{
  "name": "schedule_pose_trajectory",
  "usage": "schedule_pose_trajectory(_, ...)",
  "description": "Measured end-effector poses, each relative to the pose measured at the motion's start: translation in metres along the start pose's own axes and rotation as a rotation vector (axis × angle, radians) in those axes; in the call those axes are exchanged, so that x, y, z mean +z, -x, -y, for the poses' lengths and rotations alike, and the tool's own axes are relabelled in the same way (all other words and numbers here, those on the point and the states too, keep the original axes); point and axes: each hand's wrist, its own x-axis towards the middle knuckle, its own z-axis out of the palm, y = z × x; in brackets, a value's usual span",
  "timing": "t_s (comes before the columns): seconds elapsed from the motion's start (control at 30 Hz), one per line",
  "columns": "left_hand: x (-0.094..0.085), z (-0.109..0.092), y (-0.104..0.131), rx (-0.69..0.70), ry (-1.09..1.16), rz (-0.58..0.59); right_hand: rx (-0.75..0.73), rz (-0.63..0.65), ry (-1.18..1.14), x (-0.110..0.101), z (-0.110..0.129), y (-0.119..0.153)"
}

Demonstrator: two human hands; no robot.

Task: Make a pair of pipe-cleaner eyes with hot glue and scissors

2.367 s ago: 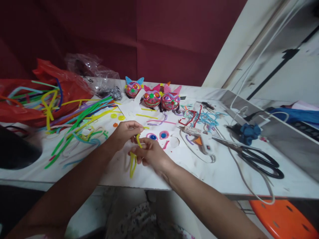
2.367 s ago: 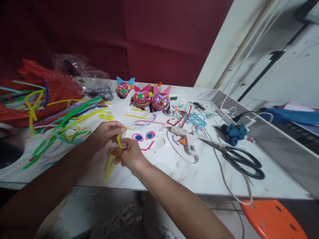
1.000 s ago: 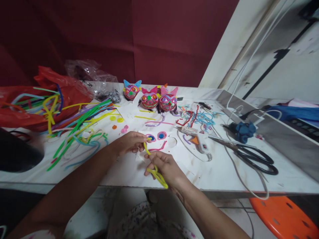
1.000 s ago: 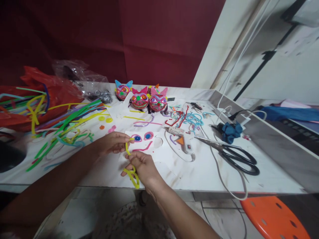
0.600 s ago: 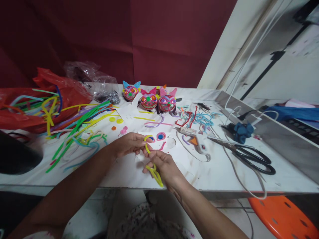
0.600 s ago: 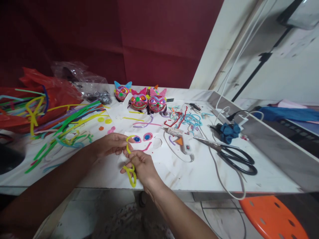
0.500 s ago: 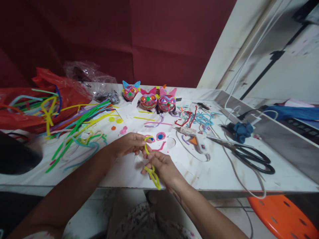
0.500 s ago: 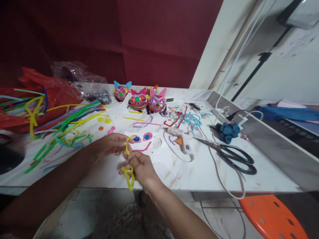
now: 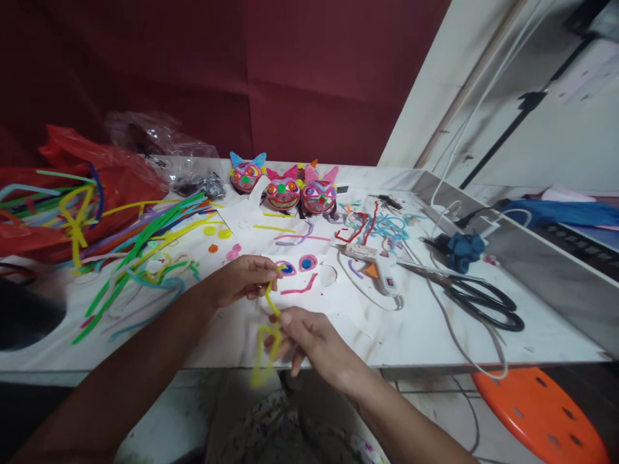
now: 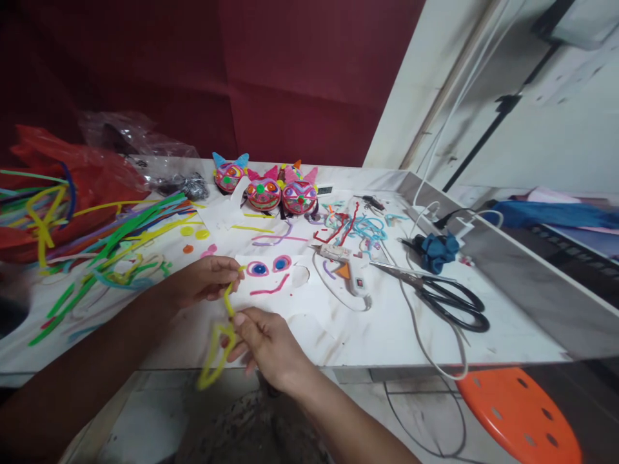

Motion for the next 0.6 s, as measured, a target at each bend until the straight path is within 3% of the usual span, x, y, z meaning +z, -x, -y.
schedule_pose_trajectory(0.07, 0.0, -0.001, 0.0, 0.002, -0.007, -0.017, -0.098, -0.096, 0.232, -0.017, 0.006, 0.007)
schedule_pose_trajectory(0.17, -0.001, 0.0, 0.0, 0.017, -0.021, -0.036, -0.306, -0.455, 0.689, -0.064, 0.016, 0.011)
schedule_pose_trajectory(0.27, -0.001, 0.001, 0.001, 0.013, 0.007, -0.038, -0.274, -0.743, 1.127, -0.123, 0.027, 0.01)
schedule_pose_trajectory(0.37, 0.001, -0.002, 0.002, 0.0, -0.006, -0.09, -0.015, -0.807, 1.403, -0.168, 0.033, 0.008)
schedule_pose_trajectory(0.43, 0.002, -0.005, 0.002, 0.006, -0.047, -0.132, 0.131, -0.78, 1.441, -0.182, 0.033, 0.007)
schedule_pose_trajectory(0.5, 0.001, -0.006, 0.002, 0.026, -0.085, -0.154, 0.188, -0.745, 1.409, -0.186, 0.03, 0.006)
schedule_pose_trajectory(0.6, -0.003, -0.004, 0.0, 0.063, -0.112, -0.158, 0.143, -0.717, 1.302, -0.191, 0.026, 0.008)
